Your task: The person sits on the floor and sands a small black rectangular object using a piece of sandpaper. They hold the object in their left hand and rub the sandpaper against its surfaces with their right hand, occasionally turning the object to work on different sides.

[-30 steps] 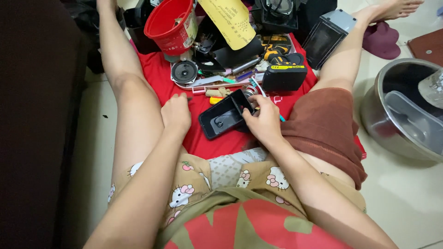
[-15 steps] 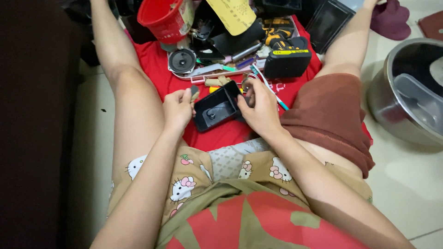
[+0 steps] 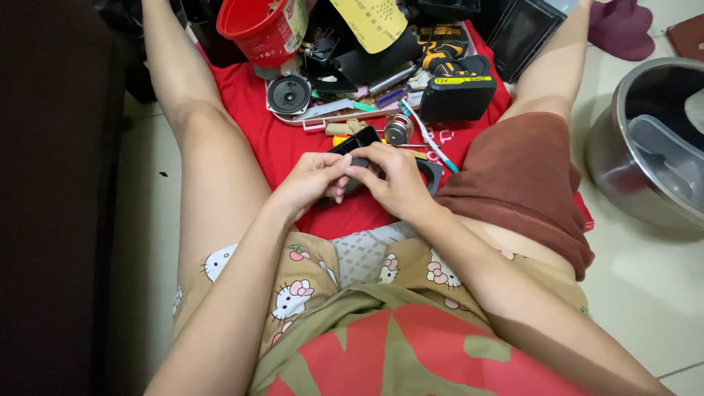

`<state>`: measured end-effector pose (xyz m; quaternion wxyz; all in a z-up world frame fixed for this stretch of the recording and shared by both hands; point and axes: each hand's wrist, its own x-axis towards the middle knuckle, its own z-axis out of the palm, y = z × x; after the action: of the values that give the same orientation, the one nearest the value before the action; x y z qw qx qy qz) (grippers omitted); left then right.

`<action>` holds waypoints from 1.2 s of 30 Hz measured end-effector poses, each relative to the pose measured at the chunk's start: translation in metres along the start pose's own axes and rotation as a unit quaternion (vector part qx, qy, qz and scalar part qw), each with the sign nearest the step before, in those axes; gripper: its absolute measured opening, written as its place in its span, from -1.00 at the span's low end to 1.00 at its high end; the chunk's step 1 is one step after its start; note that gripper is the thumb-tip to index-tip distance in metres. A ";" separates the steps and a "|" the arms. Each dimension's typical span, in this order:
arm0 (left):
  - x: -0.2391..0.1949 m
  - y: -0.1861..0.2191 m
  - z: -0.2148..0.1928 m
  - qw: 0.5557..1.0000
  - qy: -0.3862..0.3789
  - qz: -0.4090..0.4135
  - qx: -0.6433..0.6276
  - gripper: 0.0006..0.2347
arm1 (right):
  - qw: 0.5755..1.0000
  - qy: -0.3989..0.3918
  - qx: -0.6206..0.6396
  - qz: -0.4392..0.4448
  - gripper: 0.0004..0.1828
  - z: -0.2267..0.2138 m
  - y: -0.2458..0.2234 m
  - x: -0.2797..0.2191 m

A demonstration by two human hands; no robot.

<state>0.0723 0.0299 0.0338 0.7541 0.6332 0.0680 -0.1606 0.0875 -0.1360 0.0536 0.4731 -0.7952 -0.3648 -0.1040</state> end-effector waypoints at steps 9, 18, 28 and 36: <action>0.001 -0.001 0.005 1.000 -0.008 -0.004 -0.030 -0.66 | 0.997 0.021 -0.033 0.071 -0.94 -0.001 -0.003 0.004; 0.018 -0.022 0.007 1.000 0.008 0.018 -0.017 -0.72 | 0.993 0.053 -0.062 0.081 -0.85 0.003 -0.007 -0.001; 0.021 -0.026 0.003 0.974 0.135 0.129 0.130 -0.71 | 0.982 0.069 -0.046 0.167 -0.86 -0.017 0.016 0.007; 0.006 -0.017 -0.007 0.931 0.250 0.119 0.237 -0.68 | 0.880 0.133 0.174 0.422 -0.25 -0.035 0.135 0.079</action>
<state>0.0732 0.0336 0.0150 0.5543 0.8166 0.1383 0.0827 0.2423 -0.1658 0.0212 0.6470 -0.7574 0.0588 0.0660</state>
